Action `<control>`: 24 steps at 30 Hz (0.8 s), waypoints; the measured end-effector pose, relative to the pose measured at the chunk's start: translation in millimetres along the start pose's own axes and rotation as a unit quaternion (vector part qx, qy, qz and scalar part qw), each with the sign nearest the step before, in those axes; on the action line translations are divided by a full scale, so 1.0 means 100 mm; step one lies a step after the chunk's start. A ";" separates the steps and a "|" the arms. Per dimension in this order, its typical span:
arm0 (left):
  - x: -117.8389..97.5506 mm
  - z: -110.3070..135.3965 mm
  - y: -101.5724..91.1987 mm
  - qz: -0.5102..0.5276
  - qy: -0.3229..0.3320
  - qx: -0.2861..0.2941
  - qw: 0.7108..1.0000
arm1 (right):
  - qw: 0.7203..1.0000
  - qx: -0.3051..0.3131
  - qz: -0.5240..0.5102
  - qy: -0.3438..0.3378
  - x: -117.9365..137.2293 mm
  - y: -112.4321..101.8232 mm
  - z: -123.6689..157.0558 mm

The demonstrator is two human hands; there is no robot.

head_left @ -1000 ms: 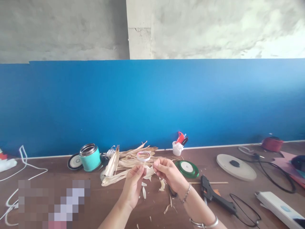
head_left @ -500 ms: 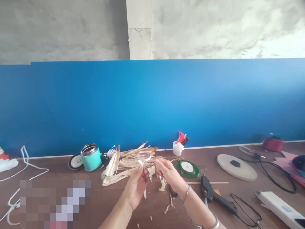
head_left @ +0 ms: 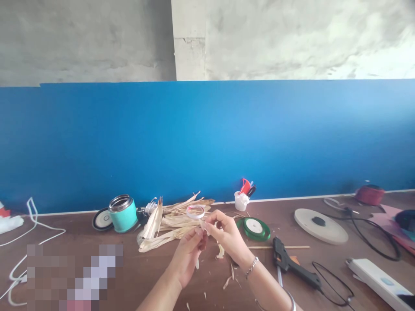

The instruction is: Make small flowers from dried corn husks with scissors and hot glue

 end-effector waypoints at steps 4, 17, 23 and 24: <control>-0.04 0.01 0.01 -0.074 0.021 -0.004 0.997 | 0.999 -0.006 -0.011 0.051 -0.06 -0.01 -0.01; -0.09 -0.01 -0.12 -0.261 0.064 -0.099 0.958 | 0.998 0.018 0.046 0.026 -0.05 -0.07 -0.04; -0.01 0.00 -0.16 -0.291 0.087 -0.123 0.945 | 0.903 0.015 0.408 0.131 -0.13 -0.81 -0.01; 0.01 0.00 -0.16 -0.291 0.085 -0.121 0.945 | 0.839 0.005 0.511 0.188 -0.19 -1.05 0.06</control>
Point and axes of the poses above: each hand's wrist, its own z-axis away from the middle knuckle, its own y-axis out of the palm, x = y × z, the point moved 7 cm from there along -z, towards the middle knuckle, and after that the axes turned 10 degrees about -z, right-handed, at the moved point
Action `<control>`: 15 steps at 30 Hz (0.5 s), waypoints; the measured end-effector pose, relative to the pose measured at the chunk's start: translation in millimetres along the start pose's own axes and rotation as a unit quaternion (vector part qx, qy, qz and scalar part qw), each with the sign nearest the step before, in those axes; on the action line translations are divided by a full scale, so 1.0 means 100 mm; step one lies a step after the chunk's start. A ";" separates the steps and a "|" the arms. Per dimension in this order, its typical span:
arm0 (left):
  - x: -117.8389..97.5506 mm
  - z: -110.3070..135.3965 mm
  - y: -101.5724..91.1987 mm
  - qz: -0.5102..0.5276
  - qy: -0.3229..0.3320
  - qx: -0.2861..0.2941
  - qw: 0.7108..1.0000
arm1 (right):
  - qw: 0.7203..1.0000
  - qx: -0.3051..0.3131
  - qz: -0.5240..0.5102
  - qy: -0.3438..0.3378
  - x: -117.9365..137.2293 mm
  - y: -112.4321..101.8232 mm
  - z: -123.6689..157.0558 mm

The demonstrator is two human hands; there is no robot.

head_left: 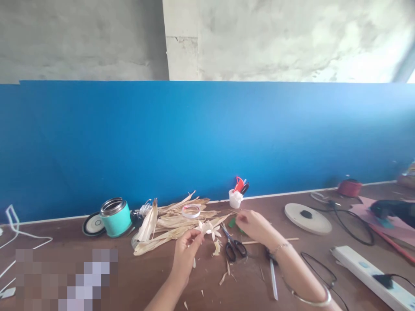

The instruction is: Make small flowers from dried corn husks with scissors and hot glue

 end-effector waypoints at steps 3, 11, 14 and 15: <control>0.06 0.01 0.03 0.001 -0.016 0.010 1.000 | 0.993 0.009 0.076 0.089 -0.59 -0.08 0.14; 0.09 0.00 0.03 0.027 -0.023 0.002 0.999 | 0.984 0.005 0.137 0.117 -1.10 0.25 0.47; 0.14 0.00 0.01 0.016 -0.035 -0.004 0.999 | 0.988 -0.028 0.109 0.110 -1.19 0.21 0.47; 0.15 0.00 0.00 0.010 -0.031 -0.010 0.999 | 0.987 -0.048 0.092 0.119 -1.23 0.15 0.47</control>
Point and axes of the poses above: each hand's wrist, its own z-axis away from the middle knuckle, its own y-axis out of the palm, x = y × z, the point moved 7 cm from there along -z, towards the middle knuckle, and after that the axes turned 10 degrees about -z, right-handed, at the moved point
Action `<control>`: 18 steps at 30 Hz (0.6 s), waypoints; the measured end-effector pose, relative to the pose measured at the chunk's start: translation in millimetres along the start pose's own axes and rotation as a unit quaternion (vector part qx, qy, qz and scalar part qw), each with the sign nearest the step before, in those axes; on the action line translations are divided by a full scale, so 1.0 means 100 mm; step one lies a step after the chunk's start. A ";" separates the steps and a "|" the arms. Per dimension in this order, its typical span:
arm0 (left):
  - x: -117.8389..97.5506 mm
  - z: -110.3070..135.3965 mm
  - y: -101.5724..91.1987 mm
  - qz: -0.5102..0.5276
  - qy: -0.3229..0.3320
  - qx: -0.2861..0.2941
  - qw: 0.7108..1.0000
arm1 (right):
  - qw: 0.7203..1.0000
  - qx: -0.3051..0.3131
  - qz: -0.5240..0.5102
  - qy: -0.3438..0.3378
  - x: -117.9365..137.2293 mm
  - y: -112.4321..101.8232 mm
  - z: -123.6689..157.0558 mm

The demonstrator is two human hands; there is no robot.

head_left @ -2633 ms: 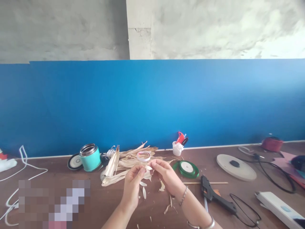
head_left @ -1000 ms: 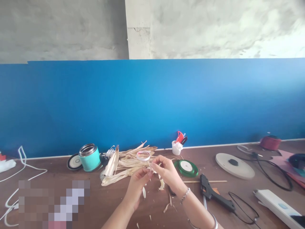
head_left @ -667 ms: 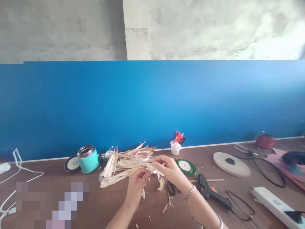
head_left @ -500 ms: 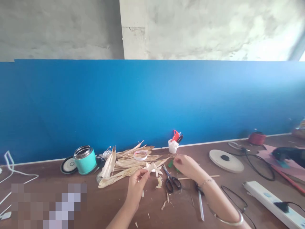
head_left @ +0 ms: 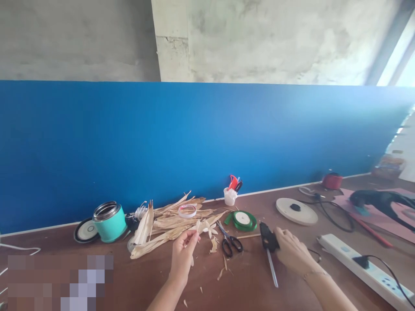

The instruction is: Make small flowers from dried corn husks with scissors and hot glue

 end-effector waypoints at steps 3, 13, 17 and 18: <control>0.03 -0.02 -0.03 -0.014 0.021 -0.023 0.999 | 0.991 -0.090 -0.101 -0.003 0.02 -0.25 -0.01; 0.13 -0.04 -0.09 -0.041 0.020 -0.043 0.998 | 0.832 -0.011 -0.381 -0.403 1.70 -0.06 0.46; 0.20 -0.06 -0.07 -0.030 0.014 -0.044 0.998 | 0.838 -0.002 -0.378 -0.394 1.75 0.19 0.45; 0.21 -0.06 -0.05 -0.028 0.012 -0.043 0.999 | 0.840 0.000 -0.377 -0.390 1.73 0.22 0.44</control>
Point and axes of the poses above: each hand's wrist, its own z-axis away from the middle knuckle, its own y-axis out of the palm, x = y × z, the point moved 7 cm from there along -z, towards the middle knuckle, and after that the axes turned 10 degrees about -z, right-handed, at the moved point
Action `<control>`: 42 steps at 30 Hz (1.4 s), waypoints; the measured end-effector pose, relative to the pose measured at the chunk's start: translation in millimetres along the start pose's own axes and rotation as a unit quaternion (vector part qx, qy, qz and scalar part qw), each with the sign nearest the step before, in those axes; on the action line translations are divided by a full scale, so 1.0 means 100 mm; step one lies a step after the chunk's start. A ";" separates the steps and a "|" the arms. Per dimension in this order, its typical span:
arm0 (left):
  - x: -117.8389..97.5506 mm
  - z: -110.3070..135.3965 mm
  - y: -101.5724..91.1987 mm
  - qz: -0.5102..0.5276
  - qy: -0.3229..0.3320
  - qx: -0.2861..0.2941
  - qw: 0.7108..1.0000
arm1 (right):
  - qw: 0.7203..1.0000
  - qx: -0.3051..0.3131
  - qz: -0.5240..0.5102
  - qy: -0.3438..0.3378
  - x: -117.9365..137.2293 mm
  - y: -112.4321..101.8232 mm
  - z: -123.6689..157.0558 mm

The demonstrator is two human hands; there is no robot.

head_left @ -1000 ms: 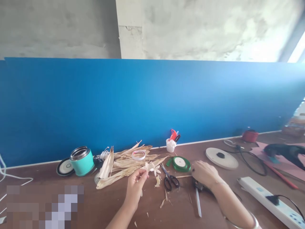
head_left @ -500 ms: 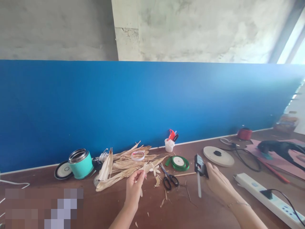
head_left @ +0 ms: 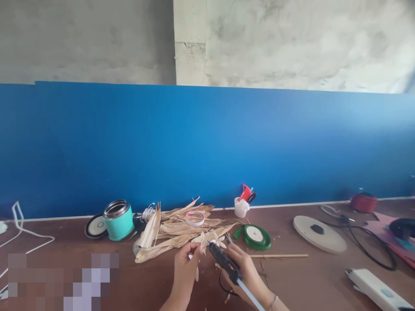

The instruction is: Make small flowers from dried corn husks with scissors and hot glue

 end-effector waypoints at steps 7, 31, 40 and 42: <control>0.02 0.10 0.11 0.015 -0.036 0.029 0.999 | 1.000 0.006 -0.007 0.010 -0.03 -0.02 0.07; -0.07 0.20 0.08 -0.008 -0.049 0.033 0.998 | 1.000 0.017 0.017 0.008 -0.17 0.06 0.16; -0.12 0.22 0.08 -0.018 -0.048 0.033 0.998 | 1.000 0.022 0.014 -0.005 -0.14 0.06 0.14; -0.11 0.21 0.08 -0.019 -0.045 0.034 0.998 | 1.000 0.024 0.014 -0.005 -0.14 0.07 0.14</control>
Point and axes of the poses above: each hand's wrist, its own z-axis away from the middle knuckle, its own y-axis out of the palm, x = y × z, the point moved 7 cm from there along -z, towards the middle knuckle, and after that the axes turned 10 degrees about -z, right-handed, at the moved point
